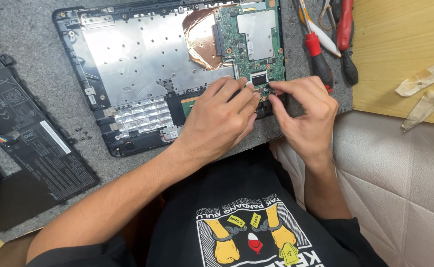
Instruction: Securing a motherboard inside a laptop chassis by connecting ribbon cables and driving screws.
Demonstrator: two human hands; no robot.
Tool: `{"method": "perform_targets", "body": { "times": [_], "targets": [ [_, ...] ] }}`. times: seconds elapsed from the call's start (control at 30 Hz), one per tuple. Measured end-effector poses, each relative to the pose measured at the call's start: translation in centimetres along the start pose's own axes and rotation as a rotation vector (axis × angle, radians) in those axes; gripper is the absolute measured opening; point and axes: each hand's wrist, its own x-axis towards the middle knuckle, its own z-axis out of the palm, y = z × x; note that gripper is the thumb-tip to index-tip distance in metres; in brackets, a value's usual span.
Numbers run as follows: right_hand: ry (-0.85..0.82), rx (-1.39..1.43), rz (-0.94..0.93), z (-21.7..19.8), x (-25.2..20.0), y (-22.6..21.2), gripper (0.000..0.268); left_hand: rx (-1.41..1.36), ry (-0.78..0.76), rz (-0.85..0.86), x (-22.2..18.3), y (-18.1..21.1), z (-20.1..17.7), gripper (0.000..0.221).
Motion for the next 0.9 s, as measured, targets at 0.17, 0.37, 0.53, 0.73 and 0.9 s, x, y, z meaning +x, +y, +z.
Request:
{"method": "perform_targets", "body": {
  "times": [0.17, 0.37, 0.53, 0.73, 0.9],
  "targets": [
    [0.062, -0.021, -0.019, 0.62, -0.29, 0.25, 0.015, -0.001, 0.003, -0.004, -0.1, 0.03, 0.36, 0.027],
    [0.05, -0.109, -0.064, 0.62, -0.33, -0.04, 0.011, -0.003, 0.005, 0.002, -0.1, -0.03, 0.26, 0.027],
    [-0.002, -0.104, -0.075, 0.31, 0.11, -0.35, 0.008, -0.001, 0.007, 0.003, -0.08, 0.04, 0.22, 0.027],
    [0.009, -0.115, -0.039, 0.79, 0.15, -0.24, 0.008, 0.006, 0.007, 0.01, -0.18, -0.01, 0.47, 0.028],
    [0.06, -0.078, -0.022, 1.11, 0.02, 0.06, 0.011, -0.009, -0.039, 0.039, 0.09, -0.01, -0.51, 0.045]
  ]
}}
